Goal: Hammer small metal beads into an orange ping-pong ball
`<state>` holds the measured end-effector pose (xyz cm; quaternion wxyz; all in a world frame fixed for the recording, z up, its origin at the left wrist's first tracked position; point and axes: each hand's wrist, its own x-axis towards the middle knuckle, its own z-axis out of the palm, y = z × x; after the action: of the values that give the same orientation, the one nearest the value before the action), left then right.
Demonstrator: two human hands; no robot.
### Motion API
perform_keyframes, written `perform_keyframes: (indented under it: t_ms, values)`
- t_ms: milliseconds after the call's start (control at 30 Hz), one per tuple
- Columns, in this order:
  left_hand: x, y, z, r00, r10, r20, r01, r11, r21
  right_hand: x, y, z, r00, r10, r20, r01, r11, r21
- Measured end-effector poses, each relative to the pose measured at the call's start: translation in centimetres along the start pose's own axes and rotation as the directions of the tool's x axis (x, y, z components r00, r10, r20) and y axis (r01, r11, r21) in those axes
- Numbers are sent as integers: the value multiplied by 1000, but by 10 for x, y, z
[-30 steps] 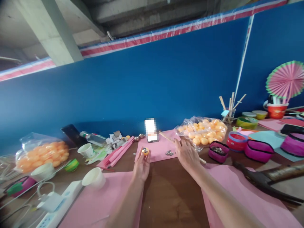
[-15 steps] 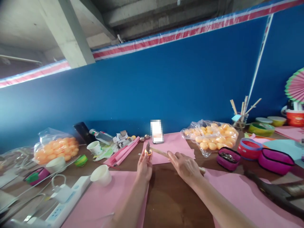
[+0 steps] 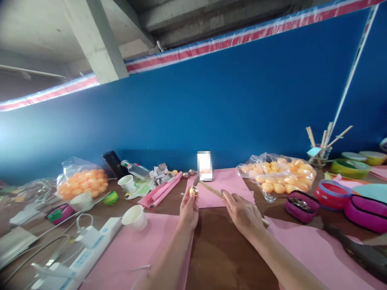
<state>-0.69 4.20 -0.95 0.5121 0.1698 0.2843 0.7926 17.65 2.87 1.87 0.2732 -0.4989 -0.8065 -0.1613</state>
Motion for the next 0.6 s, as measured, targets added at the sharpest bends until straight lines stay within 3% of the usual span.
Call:
perform_keyframes:
  t_ms: [133, 333, 500, 600]
  values:
    - [-1, -1, 1, 1000, 6, 17, -6, 999, 34, -1, 0, 2, 998, -3, 56, 3, 1000, 3]
    - [-1, 1, -1, 995, -56, -77, 53, 998, -38, -2, 1, 4, 1000, 13, -14, -13, 1000, -6]
    - [-2, 3, 1, 995, -96, -28, 94, 994, -57, -1, 0, 5, 1000, -10, 28, 11, 1000, -13]
    - [-2, 4, 1, 993, -113, -21, 111, 991, -75, 0, 0, 4, 1000, 9, -22, -8, 1000, 3]
